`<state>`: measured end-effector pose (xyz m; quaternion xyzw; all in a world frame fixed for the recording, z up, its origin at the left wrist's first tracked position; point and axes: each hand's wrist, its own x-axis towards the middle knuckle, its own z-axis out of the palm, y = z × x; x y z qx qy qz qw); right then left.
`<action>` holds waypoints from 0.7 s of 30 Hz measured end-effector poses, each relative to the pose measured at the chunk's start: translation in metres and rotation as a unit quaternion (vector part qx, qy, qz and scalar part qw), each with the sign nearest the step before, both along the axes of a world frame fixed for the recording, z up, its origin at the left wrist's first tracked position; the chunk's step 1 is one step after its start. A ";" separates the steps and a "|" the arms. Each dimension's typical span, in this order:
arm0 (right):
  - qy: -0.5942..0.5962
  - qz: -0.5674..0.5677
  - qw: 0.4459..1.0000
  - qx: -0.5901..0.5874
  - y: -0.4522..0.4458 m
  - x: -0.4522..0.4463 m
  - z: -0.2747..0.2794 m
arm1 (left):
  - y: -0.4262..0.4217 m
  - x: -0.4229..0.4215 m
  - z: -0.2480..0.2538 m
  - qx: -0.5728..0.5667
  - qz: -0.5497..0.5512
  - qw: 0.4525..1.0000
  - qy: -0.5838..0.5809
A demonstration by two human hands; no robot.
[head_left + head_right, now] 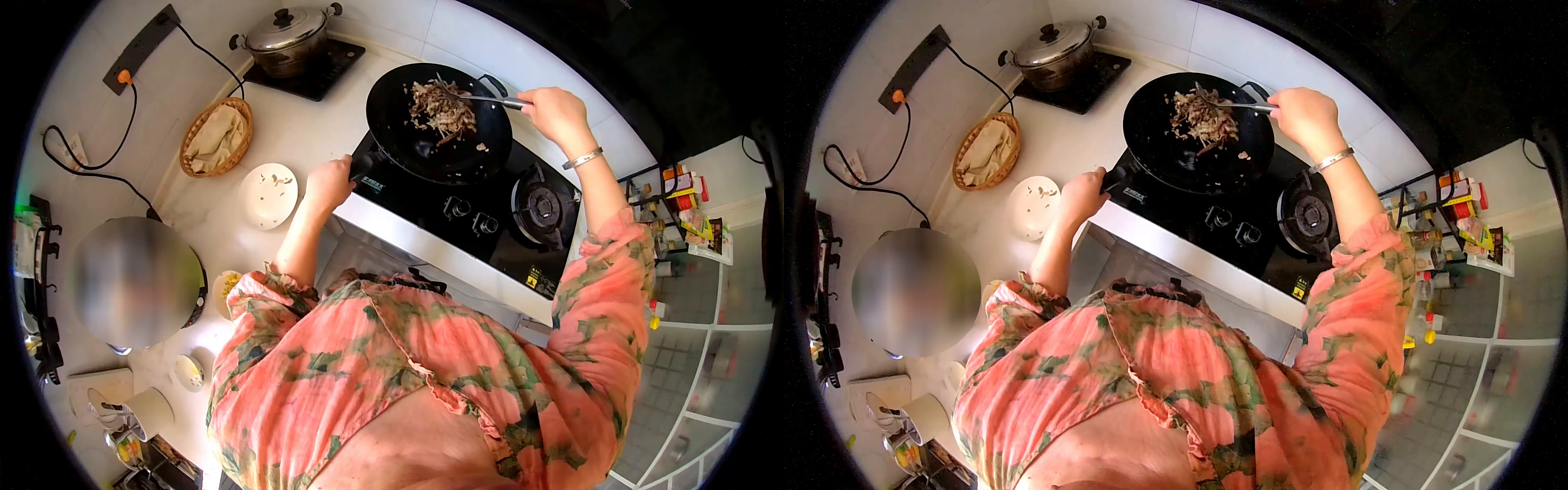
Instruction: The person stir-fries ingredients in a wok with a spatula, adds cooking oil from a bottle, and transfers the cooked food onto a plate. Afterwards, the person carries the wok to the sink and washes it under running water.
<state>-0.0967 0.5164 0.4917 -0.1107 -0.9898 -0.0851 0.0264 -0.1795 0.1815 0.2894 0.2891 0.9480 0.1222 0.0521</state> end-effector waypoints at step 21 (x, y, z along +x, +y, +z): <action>0.013 -0.238 0.710 -0.662 0.069 0.119 -0.115 | -0.001 0.000 0.001 -0.003 -0.008 1.000 0.007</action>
